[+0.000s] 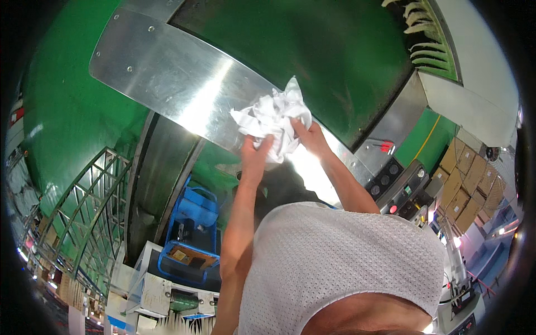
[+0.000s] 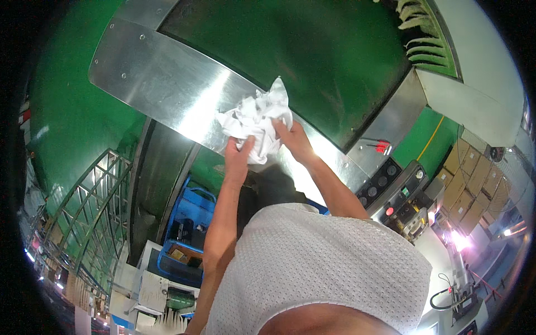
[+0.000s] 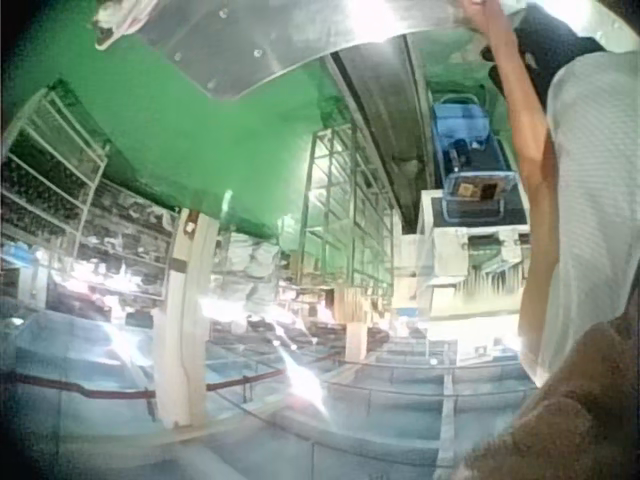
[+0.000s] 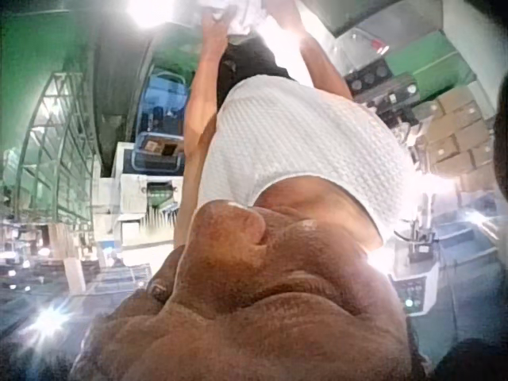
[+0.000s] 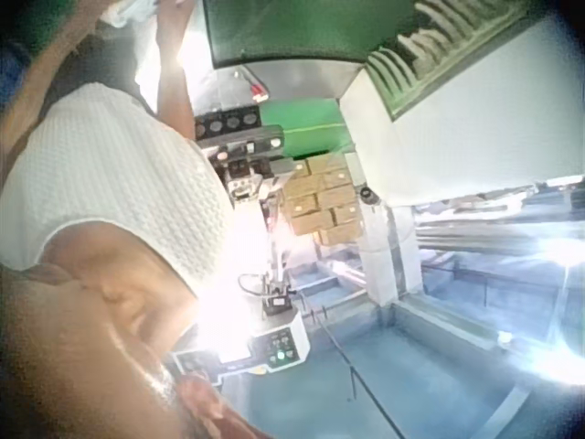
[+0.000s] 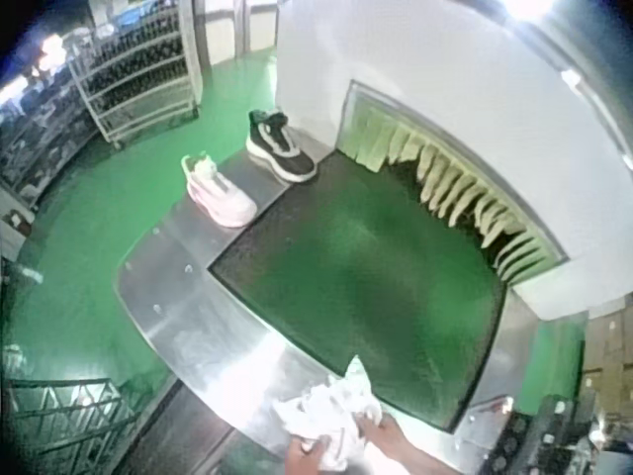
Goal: The person retrieves a white cloth from a plastic bag and walks to a machine. They wipe the machine's metal surfaces and internal components with the cloth, focusing on different sections of the equipment.
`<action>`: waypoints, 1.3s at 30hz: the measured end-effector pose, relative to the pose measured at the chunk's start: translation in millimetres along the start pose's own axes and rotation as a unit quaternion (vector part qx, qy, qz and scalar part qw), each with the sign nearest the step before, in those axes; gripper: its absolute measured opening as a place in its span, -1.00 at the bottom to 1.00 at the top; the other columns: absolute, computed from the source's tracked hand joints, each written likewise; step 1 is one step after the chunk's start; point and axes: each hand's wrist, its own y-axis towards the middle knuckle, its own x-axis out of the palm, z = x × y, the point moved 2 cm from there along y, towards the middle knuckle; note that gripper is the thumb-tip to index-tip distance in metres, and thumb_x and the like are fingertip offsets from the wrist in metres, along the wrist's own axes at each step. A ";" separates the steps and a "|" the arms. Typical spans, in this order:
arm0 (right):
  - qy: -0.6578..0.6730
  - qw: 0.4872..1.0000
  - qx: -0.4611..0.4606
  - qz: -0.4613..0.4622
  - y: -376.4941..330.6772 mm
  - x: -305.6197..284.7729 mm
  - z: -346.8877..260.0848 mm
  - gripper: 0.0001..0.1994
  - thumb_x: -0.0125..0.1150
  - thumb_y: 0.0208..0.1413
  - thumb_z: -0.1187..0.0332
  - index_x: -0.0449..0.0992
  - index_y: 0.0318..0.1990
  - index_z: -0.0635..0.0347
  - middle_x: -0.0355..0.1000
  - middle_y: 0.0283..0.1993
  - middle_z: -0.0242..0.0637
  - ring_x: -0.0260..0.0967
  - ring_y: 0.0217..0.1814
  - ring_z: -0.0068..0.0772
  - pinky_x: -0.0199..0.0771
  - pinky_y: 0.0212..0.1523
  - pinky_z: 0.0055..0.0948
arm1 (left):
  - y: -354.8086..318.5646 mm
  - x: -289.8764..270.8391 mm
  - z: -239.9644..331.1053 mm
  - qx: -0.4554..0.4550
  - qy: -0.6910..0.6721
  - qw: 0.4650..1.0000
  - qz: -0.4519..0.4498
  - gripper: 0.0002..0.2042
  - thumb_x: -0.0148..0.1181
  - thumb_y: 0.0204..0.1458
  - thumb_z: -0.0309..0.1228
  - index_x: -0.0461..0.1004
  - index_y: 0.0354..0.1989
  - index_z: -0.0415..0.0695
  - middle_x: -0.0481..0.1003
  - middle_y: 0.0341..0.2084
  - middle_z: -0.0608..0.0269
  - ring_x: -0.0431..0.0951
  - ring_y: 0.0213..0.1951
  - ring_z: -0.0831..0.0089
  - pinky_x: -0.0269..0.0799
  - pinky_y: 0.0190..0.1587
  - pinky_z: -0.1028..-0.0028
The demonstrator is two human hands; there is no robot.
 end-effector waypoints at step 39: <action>-0.340 0.858 -0.386 -0.002 -56.9 -42.5 129.6 -0.47 0.34 -0.31 0.69 0.48 -0.07 0.07 0.33 0.00 -0.21 0.26 0.12 -0.03 0.29 0.12 -0.20 | -86.2 -109.8 54.8 0.131 -0.280 0.937 0.163 -0.57 -0.02 0.28 -0.26 0.27 0.27 -0.17 0.41 0.15 0.10 0.45 0.15 0.17 0.39 0.19 0.18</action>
